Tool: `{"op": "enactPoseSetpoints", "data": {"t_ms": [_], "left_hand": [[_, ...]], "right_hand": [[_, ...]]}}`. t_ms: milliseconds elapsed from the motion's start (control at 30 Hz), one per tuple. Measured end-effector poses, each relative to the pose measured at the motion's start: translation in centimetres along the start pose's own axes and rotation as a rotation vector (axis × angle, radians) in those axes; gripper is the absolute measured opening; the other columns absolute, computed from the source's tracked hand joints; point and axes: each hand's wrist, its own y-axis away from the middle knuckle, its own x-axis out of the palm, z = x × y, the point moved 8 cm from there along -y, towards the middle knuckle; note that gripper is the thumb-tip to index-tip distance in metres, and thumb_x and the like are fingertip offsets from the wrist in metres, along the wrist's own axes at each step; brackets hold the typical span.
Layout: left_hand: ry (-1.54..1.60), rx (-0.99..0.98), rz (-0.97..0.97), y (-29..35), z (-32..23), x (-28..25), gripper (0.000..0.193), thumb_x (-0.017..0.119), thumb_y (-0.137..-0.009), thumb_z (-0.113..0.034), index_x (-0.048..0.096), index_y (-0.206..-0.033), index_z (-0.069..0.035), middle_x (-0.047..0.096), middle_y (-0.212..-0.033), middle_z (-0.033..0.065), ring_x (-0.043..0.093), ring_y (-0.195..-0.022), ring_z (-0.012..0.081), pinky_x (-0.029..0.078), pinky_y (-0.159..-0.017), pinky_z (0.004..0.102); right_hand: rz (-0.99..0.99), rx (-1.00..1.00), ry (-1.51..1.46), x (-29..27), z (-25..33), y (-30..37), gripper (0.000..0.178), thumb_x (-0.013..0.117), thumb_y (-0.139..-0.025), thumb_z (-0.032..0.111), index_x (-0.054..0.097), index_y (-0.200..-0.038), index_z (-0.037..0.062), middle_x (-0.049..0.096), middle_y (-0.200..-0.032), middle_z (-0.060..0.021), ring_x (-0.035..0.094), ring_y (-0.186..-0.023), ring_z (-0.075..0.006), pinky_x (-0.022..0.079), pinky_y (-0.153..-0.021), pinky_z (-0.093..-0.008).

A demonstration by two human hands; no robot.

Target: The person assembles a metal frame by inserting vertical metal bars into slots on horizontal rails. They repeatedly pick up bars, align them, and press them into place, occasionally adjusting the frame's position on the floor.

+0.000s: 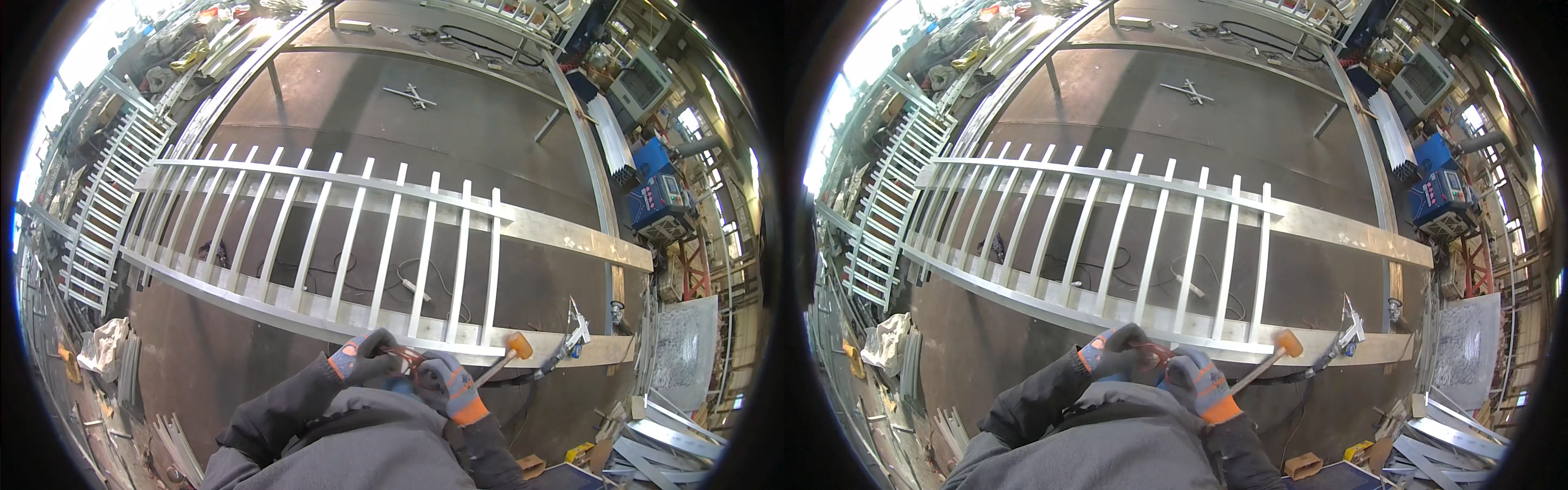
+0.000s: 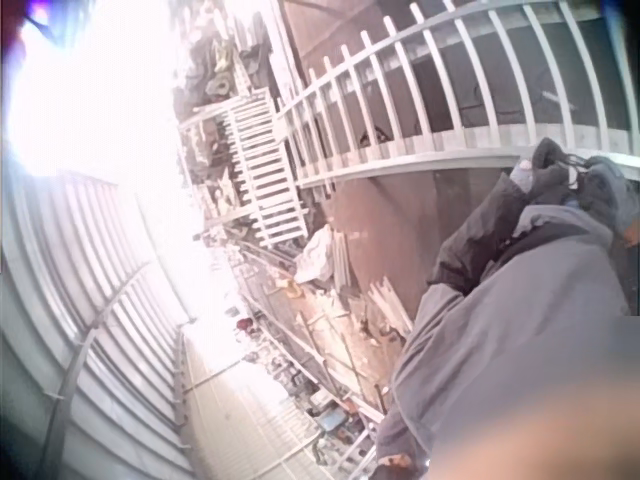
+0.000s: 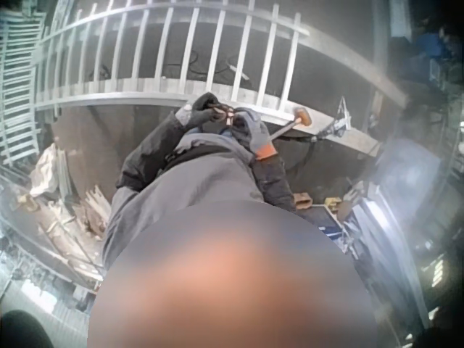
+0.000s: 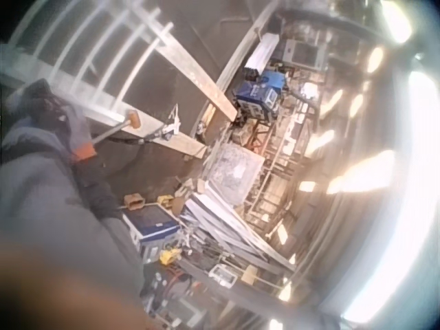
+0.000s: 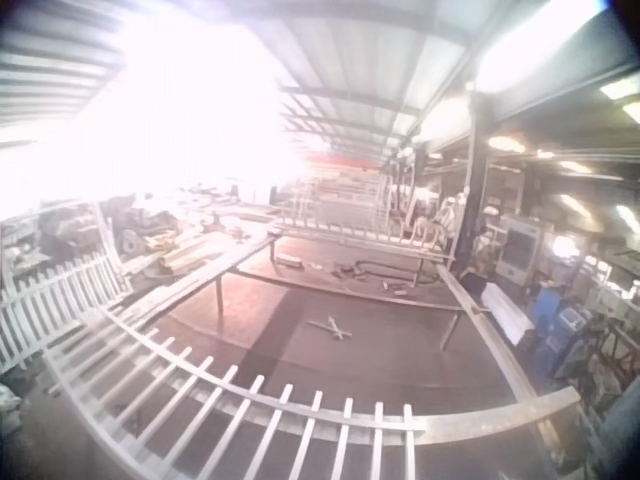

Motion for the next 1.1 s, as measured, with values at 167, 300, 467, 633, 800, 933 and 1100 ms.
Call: {"op": "enactPoseSetpoints", "data": {"t_ms": [167, 300, 467, 633, 800, 933, 1100], "left_hand": [[-0.136, 0.032, -0.086, 3.6, 0.8, -6.9, 0.022, 0.065, -0.085, -0.007, 0.060, -0.105, -0.001, 0.068, -0.092, 0.0098, 0.066, -0.086, 0.0153, 0.054, -0.073, 0.0308], [-0.035, 0.090, -0.171, 6.0, 0.0, -10.8, 0.017, 0.064, -0.087, -0.005, 0.062, -0.103, 0.000, 0.068, -0.090, 0.0083, 0.065, -0.084, 0.0126, 0.054, -0.072, 0.0278], [0.343, -0.128, -0.259, 8.0, -1.8, -14.8, 0.013, 0.060, -0.094, -0.010, 0.065, -0.097, 0.002, 0.068, -0.092, 0.0068, 0.063, -0.085, 0.0103, 0.052, -0.074, 0.0260], [0.261, 0.338, -0.409, 13.3, -12.1, -17.0, 0.008, 0.058, -0.092, -0.003, 0.063, -0.092, 0.003, 0.068, -0.090, 0.0129, 0.064, -0.083, 0.0138, 0.051, -0.074, 0.0260], [0.247, 1.012, -0.509, 18.8, -21.0, -16.6, 0.007, 0.060, -0.091, -0.004, 0.062, -0.095, 0.001, 0.067, -0.088, 0.0120, 0.064, -0.080, 0.0156, 0.051, -0.072, 0.0269], [0.193, 1.219, -0.457, 19.7, -23.4, -15.5, 0.010, 0.061, -0.091, -0.006, 0.061, -0.098, 0.000, 0.067, -0.089, 0.0113, 0.064, -0.081, 0.0154, 0.051, -0.072, 0.0273], [0.137, 1.264, -0.436, 18.9, -23.7, -14.6, 0.014, 0.063, -0.091, -0.009, 0.061, -0.102, -0.001, 0.066, -0.091, 0.0103, 0.063, -0.082, 0.0150, 0.051, -0.071, 0.0277]], "right_hand": [[-0.013, 0.395, -0.737, 5.1, 0.7, -2.5, 0.029, 0.069, -0.090, 0.010, 0.059, -0.116, 0.0019, 0.063, -0.115, -0.0124, 0.064, -0.095, -0.0173, 0.053, -0.082, -0.0304], [0.106, 0.364, -0.505, 7.6, 2.6, -5.1, 0.017, 0.063, -0.094, 0.010, 0.063, -0.109, 0.0009, 0.067, -0.106, -0.0081, 0.063, -0.090, -0.0142, 0.053, -0.079, -0.0276], [-0.202, 0.482, -0.906, 5.2, 5.2, -7.1, 0.014, 0.052, -0.099, 0.007, 0.061, -0.107, 0.0016, 0.065, -0.114, -0.0098, 0.061, -0.076, -0.0079, 0.053, -0.066, -0.0239], [-0.428, 0.059, -0.513, -1.6, 14.7, -9.7, 0.016, 0.052, -0.095, 0.010, 0.062, -0.095, -0.0022, 0.065, -0.074, -0.0098, 0.060, -0.065, -0.0169, 0.049, -0.060, -0.0291], [-0.683, -0.481, -0.657, -7.0, 22.1, -11.0, 0.019, 0.057, -0.096, 0.018, 0.061, -0.088, 0.0006, 0.065, -0.073, -0.0103, 0.061, -0.065, -0.0246, 0.051, -0.061, -0.0336], [-0.837, -0.747, -0.743, -10.0, 24.0, -11.1, 0.019, 0.055, -0.097, 0.020, 0.060, -0.095, 0.0013, 0.065, -0.078, -0.0095, 0.062, -0.068, -0.0229, 0.051, -0.062, -0.0332], [-0.979, -0.832, -0.742, -12.7, 23.1, -11.2, 0.022, 0.052, -0.099, 0.023, 0.058, -0.105, 0.0021, 0.065, -0.085, -0.0085, 0.062, -0.072, -0.0209, 0.051, -0.064, -0.0327]]}}
